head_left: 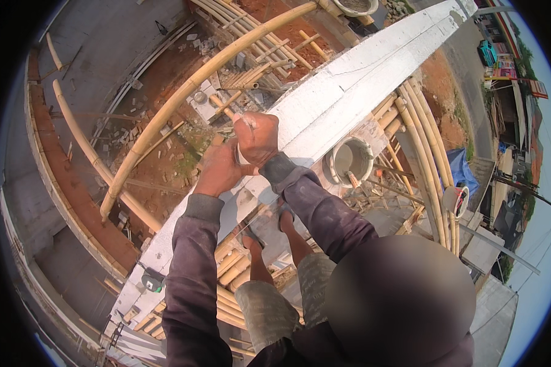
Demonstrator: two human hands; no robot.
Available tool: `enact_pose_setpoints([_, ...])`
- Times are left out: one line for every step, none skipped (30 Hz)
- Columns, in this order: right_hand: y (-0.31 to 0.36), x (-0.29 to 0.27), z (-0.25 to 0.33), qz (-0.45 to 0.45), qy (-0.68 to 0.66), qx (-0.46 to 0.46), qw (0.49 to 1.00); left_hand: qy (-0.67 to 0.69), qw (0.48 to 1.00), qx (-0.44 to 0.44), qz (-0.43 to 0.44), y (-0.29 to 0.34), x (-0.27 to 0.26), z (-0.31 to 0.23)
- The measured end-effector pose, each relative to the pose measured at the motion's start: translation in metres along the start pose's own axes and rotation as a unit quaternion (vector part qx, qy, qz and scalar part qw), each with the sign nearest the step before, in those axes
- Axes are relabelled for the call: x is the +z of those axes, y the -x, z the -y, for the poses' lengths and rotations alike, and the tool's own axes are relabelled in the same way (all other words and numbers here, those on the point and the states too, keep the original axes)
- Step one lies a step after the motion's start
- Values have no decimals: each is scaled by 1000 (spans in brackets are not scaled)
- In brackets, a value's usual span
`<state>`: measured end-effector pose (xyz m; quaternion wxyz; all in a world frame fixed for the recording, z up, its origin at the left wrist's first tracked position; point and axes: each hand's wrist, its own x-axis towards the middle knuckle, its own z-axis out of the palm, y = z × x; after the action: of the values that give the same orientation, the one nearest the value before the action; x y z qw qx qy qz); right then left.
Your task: The person applies cement mortar to a concrete beam using a trowel, then places white rectangular tiles onto the mortar and presses them into position. The person also uses a tape measure to check dimensions on the beam.
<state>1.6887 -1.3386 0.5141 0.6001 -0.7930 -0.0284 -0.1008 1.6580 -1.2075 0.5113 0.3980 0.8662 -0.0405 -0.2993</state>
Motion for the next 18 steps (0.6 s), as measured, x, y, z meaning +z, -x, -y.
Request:
enact_pose_setpoints([-1, -10, 3, -26, -8, -28, 999, 8, 1000, -12, 17, -4, 1, -1])
enact_pose_setpoints([-5, -21, 4, -39, -15, -43, 998, 13, 1000, -3, 9, -8, 1, -2])
enact_pose_setpoints([-7, -31, 5, -41, -4, -46, 998, 26, 1000, 4, 1, -9, 2, -2])
enact_pose_setpoints([-11, -37, 4, -62, -34, -46, 996, 39, 999, 10, -5, -9, 3, -3])
enact_pose_setpoints([-13, -41, 4, -48, -43, -57, 996, 66, 998, 18, -1, -9, 4, -3])
enact_pose_setpoints([-14, -41, 4, -39, -37, -66, 996, 2, 1000, 18, -14, -9, 4, -4])
enact_pose_setpoints([-19, -40, 2, -17, -37, -74, 996, -23, 1000, 11, -16, -11, 3, -5])
enact_pose_setpoints([-14, -41, 2, 3, -37, -84, 996, -33, 999, 3, -6, -9, 4, -6])
enact_pose_setpoints([-16, -39, 0, -19, -43, -62, 997, -40, 999, -15, 8, -10, 3, -7])
enact_pose_setpoints([-14, -38, -1, -23, -43, -40, 998, -25, 1000, -5, 3, -10, 3, -8])
enact_pose_setpoints([-13, -37, -3, -33, -28, 21, 999, -8, 1000, -7, 4, -11, 4, -8])
enact_pose_setpoints([-11, -36, -3, -30, -22, -49, 998, 14, 1000, 14, -8, -11, 4, -9])
enact_pose_setpoints([-11, -35, -5, -30, -53, -79, 995, 4, 1000, -1, 1, -12, 3, -10])
enact_pose_setpoints([-10, -35, -6, -34, -78, -88, 992, 4, 1000, -2, 7, -10, 4, -10])
enact_pose_setpoints([-8, -36, -7, -16, -82, -114, 990, 7, 1000, -1, 11, -11, 5, -10])
enact_pose_setpoints([-13, -36, -11, -34, -43, -69, 996, 4, 1000, 4, 9, -9, 6, -10])
enact_pose_setpoints([-12, -36, -11, -15, -36, -62, 997, -3, 1000, 14, 4, -9, 6, -11])
enact_pose_setpoints([-16, -36, -14, -13, -37, -76, 996, -12, 999, 28, -8, -11, 5, -11])
